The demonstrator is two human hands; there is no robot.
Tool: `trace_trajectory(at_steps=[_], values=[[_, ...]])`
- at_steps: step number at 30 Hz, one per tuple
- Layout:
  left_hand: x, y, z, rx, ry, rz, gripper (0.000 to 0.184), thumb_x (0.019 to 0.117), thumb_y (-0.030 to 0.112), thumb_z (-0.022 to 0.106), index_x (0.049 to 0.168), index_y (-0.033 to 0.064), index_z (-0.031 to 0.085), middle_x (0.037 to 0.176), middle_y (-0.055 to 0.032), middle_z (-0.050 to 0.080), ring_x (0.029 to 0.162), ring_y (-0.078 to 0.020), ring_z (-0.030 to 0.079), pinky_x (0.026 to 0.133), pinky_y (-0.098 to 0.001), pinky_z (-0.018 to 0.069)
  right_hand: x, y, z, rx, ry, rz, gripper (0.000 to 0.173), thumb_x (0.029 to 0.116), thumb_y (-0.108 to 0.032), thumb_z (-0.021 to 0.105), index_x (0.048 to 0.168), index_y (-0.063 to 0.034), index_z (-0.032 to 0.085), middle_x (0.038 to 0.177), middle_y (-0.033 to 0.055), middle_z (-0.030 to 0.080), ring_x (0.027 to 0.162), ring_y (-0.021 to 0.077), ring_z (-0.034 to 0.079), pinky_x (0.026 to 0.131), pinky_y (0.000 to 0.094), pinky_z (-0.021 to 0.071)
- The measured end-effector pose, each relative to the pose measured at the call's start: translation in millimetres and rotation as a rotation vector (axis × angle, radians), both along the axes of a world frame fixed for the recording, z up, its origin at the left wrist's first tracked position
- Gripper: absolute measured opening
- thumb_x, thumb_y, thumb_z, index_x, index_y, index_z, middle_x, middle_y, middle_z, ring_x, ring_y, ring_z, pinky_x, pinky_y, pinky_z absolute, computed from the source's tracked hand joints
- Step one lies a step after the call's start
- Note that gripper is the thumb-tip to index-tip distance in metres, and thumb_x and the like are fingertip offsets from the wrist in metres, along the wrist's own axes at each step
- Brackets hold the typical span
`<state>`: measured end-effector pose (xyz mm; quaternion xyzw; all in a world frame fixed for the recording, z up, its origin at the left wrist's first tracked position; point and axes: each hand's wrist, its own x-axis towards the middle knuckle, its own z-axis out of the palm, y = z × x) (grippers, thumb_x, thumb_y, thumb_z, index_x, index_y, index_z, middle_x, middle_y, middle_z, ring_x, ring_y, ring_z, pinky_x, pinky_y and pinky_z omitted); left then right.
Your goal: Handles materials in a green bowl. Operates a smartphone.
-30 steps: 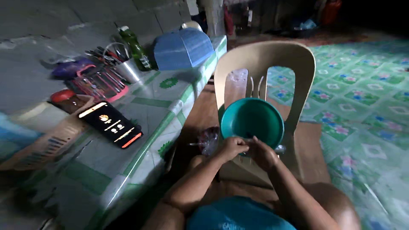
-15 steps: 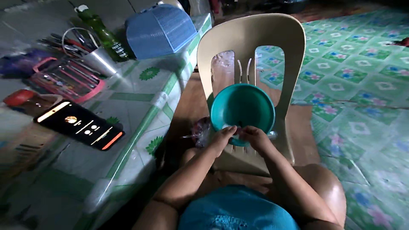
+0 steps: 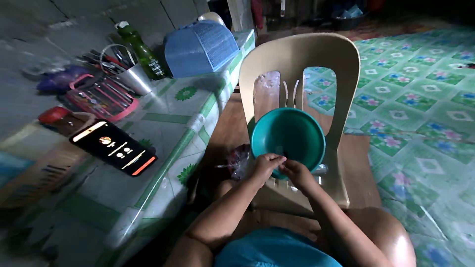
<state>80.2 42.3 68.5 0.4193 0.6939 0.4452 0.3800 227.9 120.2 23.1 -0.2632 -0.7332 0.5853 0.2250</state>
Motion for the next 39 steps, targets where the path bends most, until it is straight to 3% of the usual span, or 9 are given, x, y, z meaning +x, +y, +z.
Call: trace_trajectory(at_steps=[2, 6, 10, 14, 17, 22, 28, 33, 39], values=[[-0.9, 0.0, 0.6, 0.006, -0.016, 0.006, 0.031, 0.0995, 0.031, 0.068, 0.113, 0.0041, 0.073, 0.104, -0.0060, 0.072, 0.097, -0.0119, 0.066, 0.093, -0.0346, 0.0528, -0.7, -1.5, 2.5, -0.025, 0.012, -0.014, 0.021, 0.1032, -0.017, 0.061, 0.109, 0.0019, 0.070, 0.096, 0.0066, 0.071, 0.088, 0.0084, 0.067, 0.086, 0.0299, 0.0567], [-0.1, -0.8, -3.4, 0.061, -0.079, 0.054, 0.034, 0.1046, 0.033, 0.059, 0.121, 0.0060, 0.072, 0.110, -0.0040, 0.072, 0.103, -0.0116, 0.066, 0.094, -0.0342, 0.0521, 0.4, -1.5, 3.2, -0.030, -0.086, -0.006, 0.023, 0.1038, -0.019, 0.061, 0.107, 0.0016, 0.069, 0.095, 0.0082, 0.070, 0.087, 0.0114, 0.065, 0.084, 0.0349, 0.0548], [4.0, -2.3, -8.9, 0.142, -0.104, 0.161, 0.029, 0.0999, 0.027, 0.067, 0.115, 0.0027, 0.072, 0.107, -0.0067, 0.071, 0.098, -0.0110, 0.066, 0.092, -0.0315, 0.0529, 3.5, -5.9, 5.7, 0.023, -0.125, 0.038, 0.025, 0.1049, -0.022, 0.059, 0.108, 0.0002, 0.069, 0.095, 0.0075, 0.068, 0.082, 0.0108, 0.062, 0.077, 0.0322, 0.0530], [4.1, -4.0, -12.1, 0.148, -0.087, 0.202, 0.026, 0.0971, 0.029, 0.070, 0.108, 0.0050, 0.073, 0.101, -0.0041, 0.071, 0.094, -0.0097, 0.065, 0.088, -0.0304, 0.0533, 3.7, -8.0, 10.2, 0.064, -0.172, 0.067, 0.028, 0.1065, -0.022, 0.056, 0.111, 0.0031, 0.069, 0.101, 0.0131, 0.069, 0.089, 0.0165, 0.064, 0.084, 0.0375, 0.0542], [6.9, -3.3, -10.0, 0.139, -0.124, 0.242, 0.029, 0.0996, 0.031, 0.067, 0.108, 0.0036, 0.071, 0.096, -0.0034, 0.068, 0.087, -0.0094, 0.063, 0.084, -0.0295, 0.0524, 4.0, -9.5, 14.9, 0.050, -0.175, 0.079, 0.030, 0.1074, -0.023, 0.054, 0.112, 0.0027, 0.068, 0.101, 0.0121, 0.068, 0.089, 0.0147, 0.063, 0.083, 0.0355, 0.0533], [13.7, 0.8, -12.8, 0.176, -0.141, 0.283, 0.028, 0.1034, 0.025, 0.061, 0.113, 0.0012, 0.071, 0.104, -0.0072, 0.071, 0.095, -0.0120, 0.065, 0.088, -0.0316, 0.0524, 1.1, -8.7, 8.6, 0.072, -0.137, 0.051, 0.029, 0.1062, -0.022, 0.056, 0.110, 0.0040, 0.069, 0.102, 0.0140, 0.069, 0.093, 0.0161, 0.065, 0.089, 0.0366, 0.0536], [14.7, 3.1, -12.5, 0.232, -0.186, 0.340, 0.018, 0.0950, 0.020, 0.073, 0.094, 0.0026, 0.070, 0.088, -0.0047, 0.068, 0.083, -0.0100, 0.063, 0.080, -0.0284, 0.0532, -0.4, -10.3, 8.0, 0.047, -0.079, 0.081, 0.027, 0.1058, -0.021, 0.057, 0.105, 0.0028, 0.070, 0.096, 0.0089, 0.067, 0.086, 0.0099, 0.061, 0.082, 0.0308, 0.0519], [10.0, 4.2, -15.5, 0.191, -0.227, 0.283, 0.027, 0.1052, 0.024, 0.058, 0.114, 0.0025, 0.071, 0.102, -0.0056, 0.071, 0.094, -0.0122, 0.066, 0.086, -0.0300, 0.0532, -2.9, -6.5, 1.8, 0.010, -0.139, 0.061, 0.027, 0.1054, -0.022, 0.057, 0.106, 0.0023, 0.069, 0.096, 0.0089, 0.067, 0.086, 0.0108, 0.061, 0.081, 0.0318, 0.0521], [9.6, 1.1, -17.1, 0.227, -0.196, 0.364, 0.017, 0.0952, 0.020, 0.073, 0.095, 0.0037, 0.070, 0.091, -0.0049, 0.069, 0.086, -0.0110, 0.063, 0.082, -0.0293, 0.0519, -4.2, -11.4, 2.4, 0.052, -0.142, 0.121, 0.027, 0.1061, -0.021, 0.056, 0.106, 0.0029, 0.069, 0.096, 0.0103, 0.066, 0.087, 0.0124, 0.061, 0.083, 0.0332, 0.0518]])
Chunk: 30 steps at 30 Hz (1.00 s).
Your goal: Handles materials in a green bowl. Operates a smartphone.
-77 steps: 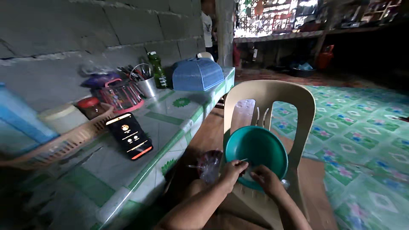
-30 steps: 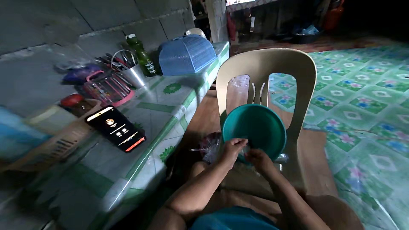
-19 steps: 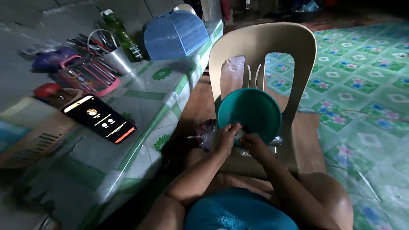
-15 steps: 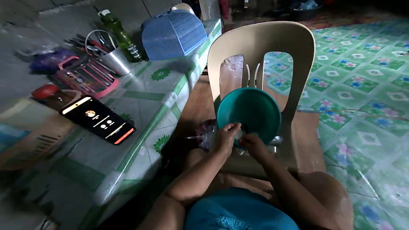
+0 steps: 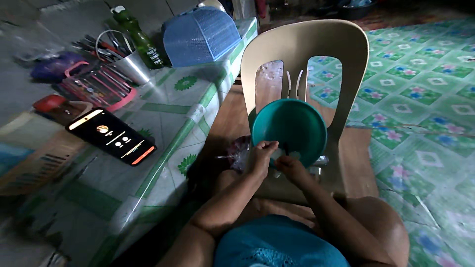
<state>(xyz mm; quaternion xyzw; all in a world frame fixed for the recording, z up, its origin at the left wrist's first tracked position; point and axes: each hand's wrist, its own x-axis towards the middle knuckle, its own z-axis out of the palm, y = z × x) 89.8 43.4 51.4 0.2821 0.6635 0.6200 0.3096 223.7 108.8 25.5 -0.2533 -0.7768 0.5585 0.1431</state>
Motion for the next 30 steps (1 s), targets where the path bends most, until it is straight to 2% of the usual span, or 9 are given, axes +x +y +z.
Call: trace_trajectory(at_steps=[2, 6, 10, 12, 14, 17, 20, 27, 30], values=[[-1.0, 0.2, -3.0, 0.031, -0.034, 0.014, 0.018, 0.0937, 0.020, 0.075, 0.092, 0.0042, 0.067, 0.088, -0.0046, 0.066, 0.083, -0.0116, 0.061, 0.080, -0.0296, 0.0517, -0.8, -1.3, 0.2, -0.023, -0.001, -0.002, 0.027, 0.1062, -0.021, 0.056, 0.106, 0.0028, 0.069, 0.096, 0.0098, 0.066, 0.087, 0.0118, 0.061, 0.083, 0.0327, 0.0518], [-2.7, 2.1, -6.7, 0.016, -0.106, 0.020, 0.020, 0.0983, 0.023, 0.070, 0.104, 0.0033, 0.070, 0.092, -0.0050, 0.067, 0.083, -0.0120, 0.061, 0.079, -0.0288, 0.0518, -1.3, 0.0, -0.6, -0.023, -0.025, -0.022, 0.026, 0.1056, -0.022, 0.057, 0.107, 0.0007, 0.069, 0.096, 0.0081, 0.067, 0.085, 0.0101, 0.062, 0.081, 0.0312, 0.0522], [-2.4, 3.7, -3.6, -0.003, -0.140, 0.018, 0.016, 0.0949, 0.020, 0.074, 0.099, 0.0051, 0.067, 0.091, -0.0044, 0.065, 0.081, -0.0119, 0.060, 0.076, -0.0290, 0.0509, -1.8, -0.7, 0.3, -0.027, -0.042, -0.042, 0.027, 0.1056, -0.024, 0.058, 0.108, 0.0010, 0.070, 0.097, 0.0093, 0.068, 0.086, 0.0115, 0.062, 0.082, 0.0330, 0.0523], [-6.3, 4.9, -4.0, -0.016, -0.222, -0.045, 0.023, 0.1022, 0.025, 0.064, 0.109, 0.0029, 0.066, 0.092, -0.0049, 0.065, 0.081, -0.0126, 0.061, 0.076, -0.0294, 0.0523, -1.2, -1.1, 3.2, -0.093, -0.039, -0.081, 0.028, 0.1061, -0.024, 0.057, 0.110, 0.0012, 0.069, 0.099, 0.0094, 0.069, 0.088, 0.0117, 0.064, 0.084, 0.0338, 0.0538], [-10.4, 2.2, -0.9, -0.033, -0.308, -0.183, 0.037, 0.1095, 0.034, 0.048, 0.123, 0.0025, 0.062, 0.102, -0.0046, 0.066, 0.092, -0.0131, 0.064, 0.085, -0.0299, 0.0541, -0.3, 0.8, 2.8, -0.157, -0.005, -0.145, 0.026, 0.1059, -0.023, 0.057, 0.108, 0.0002, 0.068, 0.097, 0.0069, 0.068, 0.085, 0.0097, 0.062, 0.080, 0.0318, 0.0520], [-11.4, -5.7, 1.6, -0.058, -0.316, -0.323, 0.037, 0.1091, 0.026, 0.049, 0.132, -0.0020, 0.057, 0.114, -0.0088, 0.067, 0.101, -0.0138, 0.065, 0.092, -0.0306, 0.0536, 1.2, 7.2, -1.7, -0.188, 0.037, -0.192, 0.024, 0.1053, -0.022, 0.058, 0.105, -0.0005, 0.069, 0.093, 0.0036, 0.068, 0.082, 0.0069, 0.062, 0.078, 0.0283, 0.0523], [-6.5, -8.4, 5.1, -0.099, -0.288, -0.274, 0.027, 0.1030, 0.018, 0.062, 0.121, -0.0015, 0.064, 0.107, -0.0081, 0.069, 0.097, -0.0135, 0.066, 0.087, -0.0299, 0.0545, 1.2, 8.3, -4.9, -0.176, 0.051, -0.165, 0.023, 0.1047, -0.020, 0.059, 0.104, 0.0006, 0.069, 0.092, 0.0037, 0.068, 0.083, 0.0066, 0.063, 0.079, 0.0273, 0.0530], [-6.7, -5.4, 1.7, -0.132, -0.240, -0.203, 0.016, 0.0967, 0.014, 0.071, 0.106, 0.0008, 0.068, 0.097, -0.0066, 0.069, 0.085, -0.0122, 0.065, 0.078, -0.0278, 0.0551, 1.5, 5.4, -2.4, -0.100, 0.022, -0.081, 0.025, 0.1033, -0.025, 0.062, 0.106, -0.0003, 0.068, 0.093, 0.0043, 0.067, 0.081, 0.0068, 0.061, 0.078, 0.0285, 0.0519], [-10.0, -4.9, 1.3, -0.128, -0.105, -0.235, 0.015, 0.0940, 0.012, 0.074, 0.102, 0.0001, 0.070, 0.095, -0.0066, 0.070, 0.086, -0.0116, 0.065, 0.080, -0.0278, 0.0540, 9.7, 14.4, 0.4, 0.014, 0.068, -0.159, 0.030, 0.0992, -0.023, 0.067, 0.115, 0.0028, 0.065, 0.103, 0.0128, 0.068, 0.094, 0.0175, 0.066, 0.088, 0.0376, 0.0557]])
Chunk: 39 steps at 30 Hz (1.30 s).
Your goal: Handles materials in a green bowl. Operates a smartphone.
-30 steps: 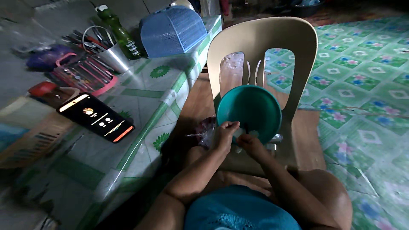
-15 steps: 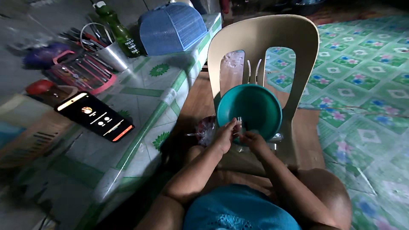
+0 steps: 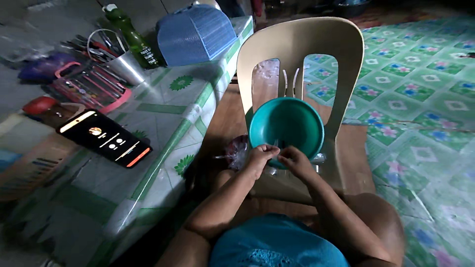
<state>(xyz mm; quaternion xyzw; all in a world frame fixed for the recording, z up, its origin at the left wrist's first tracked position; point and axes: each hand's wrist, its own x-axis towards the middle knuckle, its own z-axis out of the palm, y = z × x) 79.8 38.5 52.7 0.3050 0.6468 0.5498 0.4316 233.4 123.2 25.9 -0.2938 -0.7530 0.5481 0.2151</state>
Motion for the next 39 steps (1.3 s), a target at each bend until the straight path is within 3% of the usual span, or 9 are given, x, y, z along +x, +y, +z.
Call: trace_trajectory(at_steps=[3, 6, 11, 16, 20, 26, 32, 35, 39], values=[[-2.9, -0.1, 0.1, -0.016, 0.220, -0.055, 0.017, 0.0912, 0.016, 0.077, 0.099, 0.0020, 0.073, 0.093, -0.0051, 0.071, 0.090, -0.0100, 0.066, 0.087, -0.0306, 0.0544, 9.8, 9.6, -1.3, 0.177, 0.147, -0.111, 0.027, 0.0931, -0.011, 0.071, 0.114, 0.0050, 0.063, 0.116, 0.0189, 0.065, 0.108, 0.0267, 0.064, 0.093, 0.0443, 0.0549], [-1.3, 0.2, 0.5, -0.082, 0.366, -0.096, 0.018, 0.0901, 0.017, 0.077, 0.101, 0.0029, 0.074, 0.096, -0.0055, 0.074, 0.091, -0.0098, 0.069, 0.087, -0.0323, 0.0562, 13.8, 15.8, -4.7, 0.381, 0.329, -0.135, 0.020, 0.0857, 0.001, 0.072, 0.104, 0.0052, 0.067, 0.127, 0.0219, 0.062, 0.121, 0.0323, 0.059, 0.100, 0.0479, 0.0527], [7.1, 1.9, 2.4, -0.146, 0.412, -0.140, 0.018, 0.0899, 0.018, 0.077, 0.102, 0.0044, 0.075, 0.097, -0.0060, 0.074, 0.090, -0.0104, 0.069, 0.084, -0.0323, 0.0567, 14.4, 14.7, -3.0, 0.504, 0.384, -0.147, 0.011, 0.0836, 0.007, 0.068, 0.092, 0.0012, 0.072, 0.127, 0.0200, 0.063, 0.122, 0.0333, 0.057, 0.103, 0.0517, 0.0485], [10.9, 1.9, 1.1, -0.198, 0.481, -0.207, 0.017, 0.0905, 0.017, 0.075, 0.103, 0.0056, 0.075, 0.101, -0.0061, 0.074, 0.094, -0.0115, 0.069, 0.088, -0.0338, 0.0564, 13.9, 14.6, -4.0, 0.539, 0.319, -0.137, 0.009, 0.0858, 0.004, 0.067, 0.086, -0.0023, 0.073, 0.131, 0.0190, 0.063, 0.125, 0.0358, 0.056, 0.104, 0.0569, 0.0464], [10.3, -0.1, 4.8, -0.197, 0.517, -0.246, 0.020, 0.0918, 0.019, 0.075, 0.106, 0.0056, 0.075, 0.103, -0.0062, 0.074, 0.098, -0.0116, 0.070, 0.093, -0.0347, 0.0559, 11.5, 20.8, -15.0, 0.632, 0.294, -0.126, 0.006, 0.0856, -0.010, 0.069, 0.081, -0.0071, 0.073, 0.134, 0.0154, 0.064, 0.127, 0.0373, 0.055, 0.102, 0.0624, 0.0420], [5.1, -9.1, -2.9, -0.054, 0.446, -0.276, 0.020, 0.0939, 0.019, 0.073, 0.106, 0.0028, 0.075, 0.102, -0.0057, 0.074, 0.094, -0.0071, 0.068, 0.087, -0.0274, 0.0559, 16.0, 20.3, -15.2, 0.652, 0.252, -0.192, 0.007, 0.0836, -0.010, 0.067, 0.080, -0.0062, 0.072, 0.133, 0.0170, 0.064, 0.127, 0.0412, 0.055, 0.102, 0.0657, 0.0394], [-5.8, -15.2, -3.4, -0.051, 0.628, -0.228, 0.021, 0.0945, 0.020, 0.071, 0.105, 0.0022, 0.075, 0.102, -0.0083, 0.074, 0.095, -0.0094, 0.068, 0.090, -0.0288, 0.0549, 11.1, 14.9, -16.1, 0.701, 0.232, -0.308, 0.010, 0.0843, -0.012, 0.066, 0.078, -0.0055, 0.070, 0.127, 0.0172, 0.067, 0.121, 0.0409, 0.058, 0.098, 0.0654, 0.0415], [-19.4, -20.3, 1.6, -0.031, 0.635, -0.136, 0.024, 0.0968, 0.023, 0.070, 0.109, 0.0029, 0.075, 0.107, -0.0090, 0.073, 0.101, -0.0112, 0.069, 0.094, -0.0293, 0.0553, 17.3, 24.0, 2.1, 0.594, 0.169, -0.369, 0.008, 0.0875, -0.004, 0.067, 0.087, 0.0031, 0.070, 0.123, 0.0242, 0.066, 0.118, 0.0438, 0.059, 0.099, 0.0632, 0.0454], [-36.6, -28.5, 4.5, 0.058, 0.550, 0.033, 0.018, 0.0946, 0.019, 0.075, 0.106, 0.0062, 0.075, 0.103, -0.0056, 0.073, 0.097, -0.0119, 0.069, 0.091, -0.0335, 0.0568, 16.6, 44.8, 32.0, 0.428, -0.133, -0.276, 0.021, 0.0978, -0.002, 0.061, 0.117, 0.0059, 0.067, 0.119, 0.0262, 0.065, 0.116, 0.0410, 0.063, 0.101, 0.0576, 0.0507]])
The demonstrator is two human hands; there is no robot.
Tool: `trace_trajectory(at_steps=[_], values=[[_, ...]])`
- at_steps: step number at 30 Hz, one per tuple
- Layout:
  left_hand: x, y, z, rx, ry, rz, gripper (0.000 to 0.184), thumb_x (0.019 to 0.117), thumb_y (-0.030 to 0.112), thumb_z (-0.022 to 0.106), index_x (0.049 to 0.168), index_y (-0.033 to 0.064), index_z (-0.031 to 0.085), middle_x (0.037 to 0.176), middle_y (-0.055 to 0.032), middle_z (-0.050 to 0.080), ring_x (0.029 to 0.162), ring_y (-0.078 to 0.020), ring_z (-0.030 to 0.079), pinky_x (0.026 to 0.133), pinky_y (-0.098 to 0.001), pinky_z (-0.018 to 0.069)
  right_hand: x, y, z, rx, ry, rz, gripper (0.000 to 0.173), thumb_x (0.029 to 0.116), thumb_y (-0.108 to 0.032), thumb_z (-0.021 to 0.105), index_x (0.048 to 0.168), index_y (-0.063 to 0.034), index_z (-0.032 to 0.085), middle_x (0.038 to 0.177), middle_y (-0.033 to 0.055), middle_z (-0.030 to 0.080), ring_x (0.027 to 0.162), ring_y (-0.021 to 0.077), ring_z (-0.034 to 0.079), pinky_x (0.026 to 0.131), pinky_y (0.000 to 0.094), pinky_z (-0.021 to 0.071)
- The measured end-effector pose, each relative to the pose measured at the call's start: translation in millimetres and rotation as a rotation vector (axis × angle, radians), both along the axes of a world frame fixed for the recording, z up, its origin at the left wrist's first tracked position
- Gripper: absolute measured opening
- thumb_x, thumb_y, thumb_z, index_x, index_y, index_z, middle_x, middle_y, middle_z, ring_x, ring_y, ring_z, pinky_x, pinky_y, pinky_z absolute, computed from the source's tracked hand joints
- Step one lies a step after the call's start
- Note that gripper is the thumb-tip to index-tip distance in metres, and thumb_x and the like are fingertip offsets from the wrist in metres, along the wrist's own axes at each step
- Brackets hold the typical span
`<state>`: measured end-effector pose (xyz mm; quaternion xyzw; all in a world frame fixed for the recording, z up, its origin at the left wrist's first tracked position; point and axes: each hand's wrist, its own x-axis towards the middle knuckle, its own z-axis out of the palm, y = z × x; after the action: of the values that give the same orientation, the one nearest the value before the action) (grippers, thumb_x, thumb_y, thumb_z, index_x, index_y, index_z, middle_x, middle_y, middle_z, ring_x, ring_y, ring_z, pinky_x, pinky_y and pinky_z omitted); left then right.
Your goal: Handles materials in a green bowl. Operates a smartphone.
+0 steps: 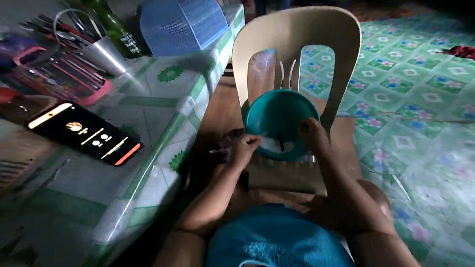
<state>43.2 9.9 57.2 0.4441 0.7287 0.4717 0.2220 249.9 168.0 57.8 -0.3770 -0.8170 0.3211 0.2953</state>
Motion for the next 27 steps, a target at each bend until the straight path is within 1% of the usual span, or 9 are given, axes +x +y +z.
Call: trace_trajectory(at_steps=[3, 5, 9, 11, 15, 19, 22, 24, 27], values=[[-10.7, -5.1, -7.9, 0.185, -0.013, 0.019, 0.015, 0.0931, 0.015, 0.076, 0.105, 0.0060, 0.076, 0.102, -0.0050, 0.072, 0.095, -0.0114, 0.068, 0.087, -0.0314, 0.0581, -16.9, 27.6, -13.7, 0.014, -0.280, 0.129, 0.023, 0.0996, -0.004, 0.060, 0.120, 0.0011, 0.069, 0.121, 0.0226, 0.068, 0.116, 0.0404, 0.065, 0.100, 0.0629, 0.0510], [-14.5, -9.1, -12.4, 0.257, 0.003, 0.040, 0.015, 0.0912, 0.013, 0.078, 0.104, 0.0060, 0.077, 0.101, -0.0045, 0.072, 0.093, -0.0108, 0.069, 0.086, -0.0295, 0.0595, -31.3, 41.8, -33.2, 0.011, -0.460, 0.177, 0.022, 0.0988, -0.007, 0.062, 0.118, -0.0035, 0.072, 0.118, 0.0213, 0.070, 0.113, 0.0417, 0.067, 0.095, 0.0687, 0.0514], [-19.3, -17.8, -22.6, 0.285, 0.003, 0.063, 0.015, 0.0904, 0.015, 0.079, 0.103, 0.0065, 0.077, 0.101, -0.0045, 0.072, 0.093, -0.0110, 0.069, 0.085, -0.0290, 0.0591, -56.8, 42.3, -46.3, -0.113, -0.652, 0.149, 0.031, 0.1010, -0.024, 0.063, 0.121, -0.0020, 0.070, 0.118, 0.0238, 0.069, 0.112, 0.0442, 0.066, 0.094, 0.0704, 0.0501], [-20.4, -20.7, -26.4, 0.279, -0.014, 0.061, 0.014, 0.0907, 0.015, 0.078, 0.102, 0.0067, 0.077, 0.100, -0.0040, 0.072, 0.092, -0.0104, 0.068, 0.084, -0.0287, 0.0585, -73.2, 36.4, -48.0, -0.144, -0.703, 0.125, 0.041, 0.1003, -0.027, 0.064, 0.131, -0.0011, 0.063, 0.125, 0.0243, 0.067, 0.117, 0.0435, 0.065, 0.096, 0.0683, 0.0503], [-20.7, -23.7, -27.3, 0.238, -0.042, 0.075, 0.014, 0.0902, 0.014, 0.079, 0.102, 0.0069, 0.077, 0.098, -0.0033, 0.072, 0.090, -0.0096, 0.068, 0.084, -0.0278, 0.0584, -94.3, 22.2, -44.1, -0.214, -0.764, 0.065, 0.060, 0.0993, -0.023, 0.064, 0.151, -0.0018, 0.040, 0.132, 0.0265, 0.062, 0.120, 0.0441, 0.063, 0.097, 0.0657, 0.0513], [-23.6, -27.9, -30.8, 0.276, -0.091, 0.087, 0.011, 0.0890, 0.009, 0.078, 0.100, 0.0047, 0.077, 0.096, -0.0035, 0.073, 0.090, -0.0086, 0.069, 0.084, -0.0262, 0.0582, -100.1, 24.1, -45.4, -0.261, -0.720, 0.027, 0.066, 0.0933, -0.012, 0.068, 0.151, -0.0028, 0.038, 0.130, 0.0273, 0.062, 0.118, 0.0454, 0.064, 0.094, 0.0663, 0.0526], [-29.1, -31.3, -33.3, 0.297, -0.132, 0.115, 0.012, 0.0896, 0.009, 0.078, 0.100, 0.0036, 0.076, 0.097, -0.0043, 0.073, 0.090, -0.0091, 0.069, 0.085, -0.0267, 0.0585, -99.9, 45.8, -55.9, -0.224, -0.434, 0.047, 0.054, 0.0957, -0.014, 0.068, 0.146, -0.0026, 0.051, 0.134, 0.0269, 0.061, 0.120, 0.0443, 0.063, 0.099, 0.0666, 0.0505], [-28.7, -31.5, -32.2, 0.314, -0.180, 0.156, 0.012, 0.0900, 0.007, 0.077, 0.101, 0.0028, 0.076, 0.097, -0.0045, 0.073, 0.089, -0.0091, 0.069, 0.084, -0.0270, 0.0583, -100.6, 53.4, -56.8, -0.223, -0.252, 0.081, 0.040, 0.0985, -0.016, 0.066, 0.135, -0.0025, 0.061, 0.130, 0.0234, 0.064, 0.117, 0.0395, 0.065, 0.099, 0.0625, 0.0519], [-27.4, -29.6, -31.0, 0.349, -0.223, 0.166, 0.012, 0.0899, 0.005, 0.077, 0.101, 0.0025, 0.075, 0.097, -0.0044, 0.073, 0.088, -0.0091, 0.069, 0.084, -0.0277, 0.0586, -104.1, 50.9, -53.1, -0.286, -0.189, 0.096, 0.037, 0.0974, -0.015, 0.068, 0.131, -0.0014, 0.061, 0.123, 0.0221, 0.067, 0.110, 0.0360, 0.068, 0.097, 0.0588, 0.0550]])
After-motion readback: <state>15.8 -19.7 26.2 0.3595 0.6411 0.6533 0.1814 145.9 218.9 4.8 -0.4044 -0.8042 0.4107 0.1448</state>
